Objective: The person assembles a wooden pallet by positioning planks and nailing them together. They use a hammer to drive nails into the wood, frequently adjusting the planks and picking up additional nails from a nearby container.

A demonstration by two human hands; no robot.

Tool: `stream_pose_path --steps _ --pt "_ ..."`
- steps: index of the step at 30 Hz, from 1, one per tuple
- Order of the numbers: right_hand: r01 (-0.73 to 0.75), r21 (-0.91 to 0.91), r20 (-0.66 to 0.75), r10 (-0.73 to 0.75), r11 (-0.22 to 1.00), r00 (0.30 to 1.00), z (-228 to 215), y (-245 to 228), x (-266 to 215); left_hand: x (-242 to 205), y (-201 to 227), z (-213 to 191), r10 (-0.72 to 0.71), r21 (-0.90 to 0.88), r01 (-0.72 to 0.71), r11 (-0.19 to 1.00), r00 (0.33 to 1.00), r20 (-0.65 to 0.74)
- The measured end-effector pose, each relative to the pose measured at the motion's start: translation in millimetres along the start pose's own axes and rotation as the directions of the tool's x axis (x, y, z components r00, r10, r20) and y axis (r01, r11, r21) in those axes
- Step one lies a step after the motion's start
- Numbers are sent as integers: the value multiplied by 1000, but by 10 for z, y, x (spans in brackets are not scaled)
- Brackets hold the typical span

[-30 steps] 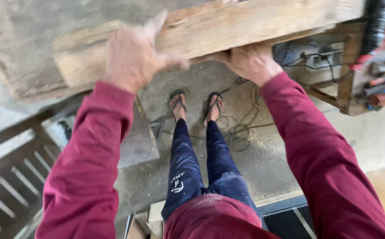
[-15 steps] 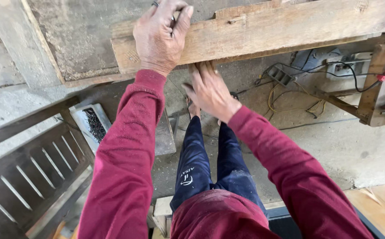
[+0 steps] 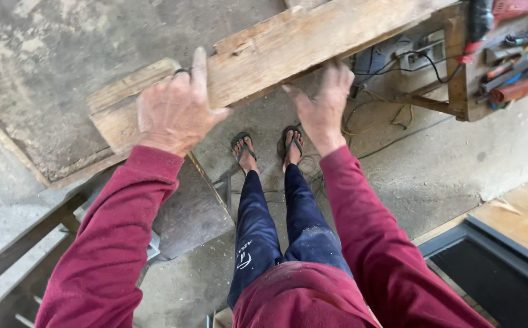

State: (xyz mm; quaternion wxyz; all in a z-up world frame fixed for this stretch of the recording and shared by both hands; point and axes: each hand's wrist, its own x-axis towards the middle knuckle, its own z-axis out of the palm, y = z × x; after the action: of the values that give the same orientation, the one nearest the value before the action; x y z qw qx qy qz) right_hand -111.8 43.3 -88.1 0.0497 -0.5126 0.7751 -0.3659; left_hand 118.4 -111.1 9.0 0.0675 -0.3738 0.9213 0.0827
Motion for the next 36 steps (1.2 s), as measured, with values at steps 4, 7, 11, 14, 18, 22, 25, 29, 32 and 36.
stream_pose_path --steps 4,7,11,14,18,22,25,29,32,36 --pt "-17 -79 30 20 997 999 215 170 31 -38 -11 22 -34 -26 34 999 999 -24" --pt "-51 -79 25 53 996 998 263 222 -11 -78 -25 107 -23 -21 21 1000 995 -94" --pt "-40 -103 35 44 994 998 263 233 -16 -136 -67 112 -53 -33 51 998 997 -62" --pt "-24 -79 35 27 997 999 247 259 -43 -162 -57 83 -50 -32 47 998 994 -100" --pt "-28 -101 58 34 995 998 291 250 -5 -183 -86 59 -63 -2 63 998 997 -54" --pt "-29 -50 72 33 998 997 151 89 -136 -156 -164 75 -100 -35 103 994 992 81" --pt "105 130 144 -123 986 982 -18 -319 -394 -11 -216 112 -117 -259 28 965 935 -334" --pt "312 289 431 -414 905 802 111 -893 -568 162 -223 374 -524 -811 -184 556 679 -513" --pt "433 128 526 -432 892 733 345 -1094 -426 164 -216 530 -563 -876 -285 389 679 -472" --pt "471 152 612 -457 869 645 472 -1200 -376 150 -225 578 -563 -835 -211 509 651 -508"
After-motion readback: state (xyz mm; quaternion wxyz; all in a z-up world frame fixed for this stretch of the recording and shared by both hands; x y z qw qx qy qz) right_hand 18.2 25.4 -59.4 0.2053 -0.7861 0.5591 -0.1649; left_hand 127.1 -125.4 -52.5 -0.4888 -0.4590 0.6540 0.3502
